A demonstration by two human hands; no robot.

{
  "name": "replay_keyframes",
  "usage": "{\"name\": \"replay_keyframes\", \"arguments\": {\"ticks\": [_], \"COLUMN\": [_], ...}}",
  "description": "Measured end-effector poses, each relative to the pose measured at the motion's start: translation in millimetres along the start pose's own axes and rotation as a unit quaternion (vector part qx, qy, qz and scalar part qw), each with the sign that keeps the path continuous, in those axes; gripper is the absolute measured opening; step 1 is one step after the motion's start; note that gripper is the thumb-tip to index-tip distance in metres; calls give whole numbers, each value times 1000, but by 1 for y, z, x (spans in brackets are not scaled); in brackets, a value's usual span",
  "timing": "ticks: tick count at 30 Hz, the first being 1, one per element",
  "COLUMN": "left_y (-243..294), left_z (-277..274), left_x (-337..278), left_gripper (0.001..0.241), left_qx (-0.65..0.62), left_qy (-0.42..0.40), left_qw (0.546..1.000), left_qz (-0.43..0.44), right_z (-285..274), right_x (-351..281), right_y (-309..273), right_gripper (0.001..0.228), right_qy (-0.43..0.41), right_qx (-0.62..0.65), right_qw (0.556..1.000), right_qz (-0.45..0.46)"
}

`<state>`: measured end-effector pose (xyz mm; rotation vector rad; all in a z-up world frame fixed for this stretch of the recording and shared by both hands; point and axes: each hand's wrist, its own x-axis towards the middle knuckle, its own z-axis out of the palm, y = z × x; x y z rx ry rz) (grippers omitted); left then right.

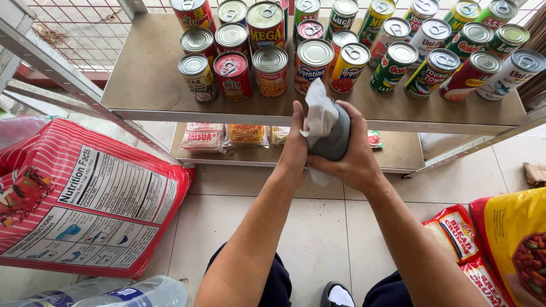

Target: Wiping dust off canned goods and oil pouches with a cloth and organizing them on metal shelves in a grocery store.

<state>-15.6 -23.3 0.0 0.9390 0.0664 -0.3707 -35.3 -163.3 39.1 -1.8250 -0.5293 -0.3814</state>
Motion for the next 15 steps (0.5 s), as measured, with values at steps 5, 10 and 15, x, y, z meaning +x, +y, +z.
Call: {"name": "replay_keyframes", "arguments": {"ticks": [5,10,15], "left_y": [-18,-15,12], "left_z": [0,-2,-15], "left_x": [7,3,-7], "left_gripper": [91,69,61], "left_qx": [18,-74,-121], "left_qy": [-32,-62,-54], "left_qw": [999,995,991], "left_qz": [27,19,29], "right_z": [-6,-19,-46], "right_x": [-1,7,8], "right_y": [39,61,51], "right_gripper": [46,35,45], "right_qy": [56,144,106], "right_qx": [-56,268,546], "right_qw": [995,937,802], "right_qz": [59,170,217]}}
